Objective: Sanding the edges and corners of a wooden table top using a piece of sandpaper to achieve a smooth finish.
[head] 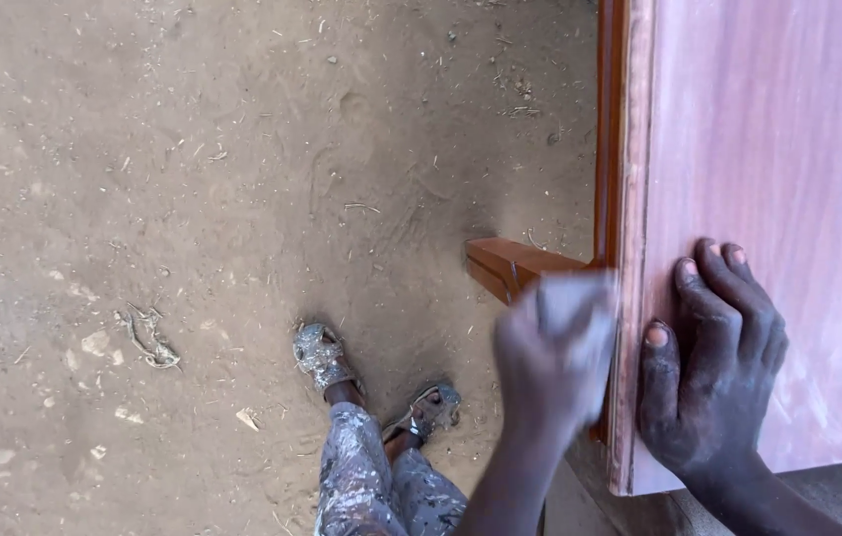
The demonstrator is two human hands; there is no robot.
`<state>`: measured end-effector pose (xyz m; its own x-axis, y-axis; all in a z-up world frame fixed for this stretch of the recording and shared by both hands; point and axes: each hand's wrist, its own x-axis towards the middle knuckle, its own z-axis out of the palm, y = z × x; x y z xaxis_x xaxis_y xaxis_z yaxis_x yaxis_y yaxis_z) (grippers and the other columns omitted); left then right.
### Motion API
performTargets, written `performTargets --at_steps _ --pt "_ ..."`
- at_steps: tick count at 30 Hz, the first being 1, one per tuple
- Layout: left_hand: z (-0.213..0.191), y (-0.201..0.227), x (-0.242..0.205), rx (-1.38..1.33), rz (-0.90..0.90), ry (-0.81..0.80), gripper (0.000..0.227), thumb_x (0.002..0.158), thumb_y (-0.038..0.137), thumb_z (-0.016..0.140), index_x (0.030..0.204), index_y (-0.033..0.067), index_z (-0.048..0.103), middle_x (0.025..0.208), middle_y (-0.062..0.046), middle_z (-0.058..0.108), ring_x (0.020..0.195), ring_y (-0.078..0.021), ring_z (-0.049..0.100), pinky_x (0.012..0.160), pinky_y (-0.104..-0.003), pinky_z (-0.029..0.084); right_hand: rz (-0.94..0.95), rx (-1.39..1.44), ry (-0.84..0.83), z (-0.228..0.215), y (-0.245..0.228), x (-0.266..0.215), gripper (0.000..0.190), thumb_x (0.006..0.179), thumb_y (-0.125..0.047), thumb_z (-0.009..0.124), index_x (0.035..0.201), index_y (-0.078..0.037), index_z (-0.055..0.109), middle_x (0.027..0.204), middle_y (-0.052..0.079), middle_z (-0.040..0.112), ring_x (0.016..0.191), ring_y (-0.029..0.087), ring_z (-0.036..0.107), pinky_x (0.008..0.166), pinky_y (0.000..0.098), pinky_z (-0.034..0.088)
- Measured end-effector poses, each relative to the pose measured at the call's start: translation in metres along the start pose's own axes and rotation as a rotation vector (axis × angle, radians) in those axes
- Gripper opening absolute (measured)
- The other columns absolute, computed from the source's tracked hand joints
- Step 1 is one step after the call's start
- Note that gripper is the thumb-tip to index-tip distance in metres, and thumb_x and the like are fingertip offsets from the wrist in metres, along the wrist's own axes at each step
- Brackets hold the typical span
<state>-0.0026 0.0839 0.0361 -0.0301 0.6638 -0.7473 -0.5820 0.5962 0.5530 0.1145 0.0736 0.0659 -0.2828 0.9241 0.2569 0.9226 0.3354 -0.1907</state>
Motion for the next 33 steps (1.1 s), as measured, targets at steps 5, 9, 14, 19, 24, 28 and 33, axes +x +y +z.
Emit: performTargets --at_steps 5,9,14,19,24,28,33 --pt "0.011 0.037 0.021 0.072 0.105 -0.015 0.033 0.083 0.037 0.075 0.091 0.0052 0.073 0.077 -0.007 0.072 0.066 -0.0161 0.065 0.053 -0.031 0.053 0.015 -0.007 -0.015 0.0 0.001 -0.002 0.044 0.111 -0.019 0.042 0.141 0.011 0.053 0.153 0.032 0.05 0.15 0.05 0.044 0.122 0.0565 0.033" --pt "-0.02 -0.034 -0.029 -0.134 -0.073 -0.089 0.02 0.089 0.023 0.082 0.086 0.0058 0.071 0.071 -0.003 0.066 0.061 -0.0149 0.06 0.051 -0.029 0.052 0.004 -0.033 -0.005 0.0 -0.002 0.001 0.046 0.111 -0.02 0.041 0.141 0.012 0.054 0.152 0.033 0.051 0.149 0.05 0.046 0.12 0.0554 0.035" --pt "0.013 0.048 0.034 0.136 0.02 0.007 0.039 0.08 0.037 0.075 0.104 0.0058 0.073 0.091 -0.008 0.075 0.077 -0.0209 0.074 0.061 -0.035 0.065 0.0 -0.014 -0.002 0.002 -0.003 0.0 0.045 0.11 -0.019 0.041 0.14 0.013 0.054 0.151 0.033 0.051 0.148 0.05 0.045 0.121 0.0567 0.036" --pt "0.01 0.045 0.025 0.261 0.131 0.061 0.049 0.073 0.051 0.069 0.099 0.0088 0.071 0.086 -0.006 0.073 0.069 -0.0196 0.067 0.054 -0.036 0.055 -0.016 0.009 0.01 0.002 0.0 0.001 0.045 0.11 -0.019 0.041 0.14 0.013 0.054 0.15 0.033 0.051 0.148 0.05 0.045 0.123 0.0578 0.036" --pt "-0.007 -0.005 -0.009 0.099 0.034 -0.023 0.021 0.088 0.031 0.077 0.082 0.0112 0.073 0.067 0.0 0.067 0.057 -0.0124 0.058 0.049 -0.031 0.048 0.006 -0.03 0.003 0.0 0.0 0.002 0.045 0.11 -0.019 0.041 0.14 0.012 0.055 0.151 0.032 0.052 0.148 0.05 0.046 0.122 0.0561 0.035" --pt "0.025 0.064 0.066 0.251 0.144 -0.015 0.036 0.081 0.044 0.073 0.085 0.0093 0.067 0.075 -0.006 0.069 0.058 -0.0184 0.063 0.044 -0.035 0.052 0.004 -0.018 0.006 0.004 0.001 0.0 0.044 0.111 -0.019 0.041 0.14 0.012 0.055 0.152 0.032 0.051 0.15 0.049 0.044 0.123 0.0563 0.035" --pt "0.003 0.022 0.015 0.124 0.131 -0.079 0.024 0.091 0.031 0.071 0.104 0.0113 0.077 0.089 -0.002 0.076 0.078 -0.0133 0.071 0.066 -0.029 0.056 -0.013 -0.015 0.018 0.002 0.001 -0.003 0.044 0.111 -0.016 0.043 0.141 0.014 0.054 0.152 0.033 0.05 0.149 0.052 0.045 0.121 0.0581 0.036"
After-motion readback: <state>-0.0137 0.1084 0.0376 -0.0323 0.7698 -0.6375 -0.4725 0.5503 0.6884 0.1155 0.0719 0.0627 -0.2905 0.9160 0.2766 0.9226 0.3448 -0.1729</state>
